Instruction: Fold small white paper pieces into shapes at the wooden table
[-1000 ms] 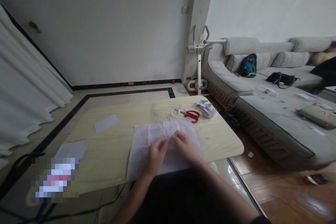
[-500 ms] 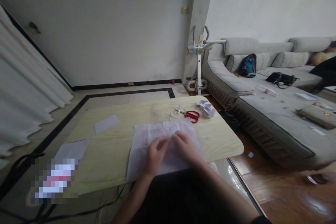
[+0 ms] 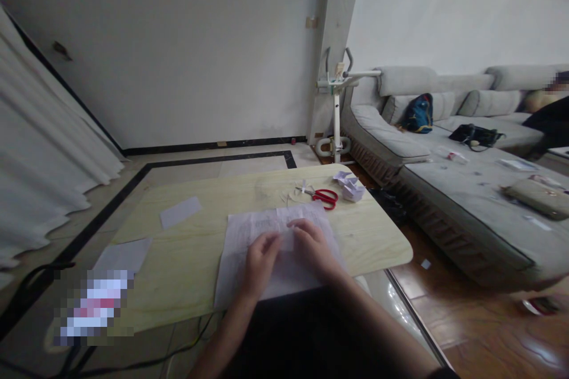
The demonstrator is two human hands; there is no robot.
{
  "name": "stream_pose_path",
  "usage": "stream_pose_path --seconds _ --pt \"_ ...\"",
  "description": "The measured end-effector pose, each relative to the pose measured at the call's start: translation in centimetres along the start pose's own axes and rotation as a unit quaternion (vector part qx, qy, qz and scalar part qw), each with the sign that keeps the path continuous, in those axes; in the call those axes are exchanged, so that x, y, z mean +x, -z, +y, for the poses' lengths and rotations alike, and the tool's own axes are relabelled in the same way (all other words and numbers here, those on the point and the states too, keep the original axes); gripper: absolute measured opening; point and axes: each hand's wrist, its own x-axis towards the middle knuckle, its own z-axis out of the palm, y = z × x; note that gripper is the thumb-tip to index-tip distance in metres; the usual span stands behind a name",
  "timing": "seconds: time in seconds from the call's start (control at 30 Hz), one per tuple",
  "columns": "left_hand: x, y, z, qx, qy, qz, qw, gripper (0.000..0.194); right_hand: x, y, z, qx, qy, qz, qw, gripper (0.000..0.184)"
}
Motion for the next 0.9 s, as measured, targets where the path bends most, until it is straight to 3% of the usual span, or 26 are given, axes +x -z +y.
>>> stream_pose_path --seconds 0.43,0.9 --pt "-0.01 0.05 0.33 0.023 -0.036 -0.002 0.999 0.028 0.27 0.07 -0.25 -0.028 0.039 -0.008 0.999 0.018" --pt "-0.29 -0.01 -0.02 0.037 -0.051 0.006 0.998 0.017 0.2 -0.37 -0.09 -0.066 0.017 0.02 0.997 0.017"
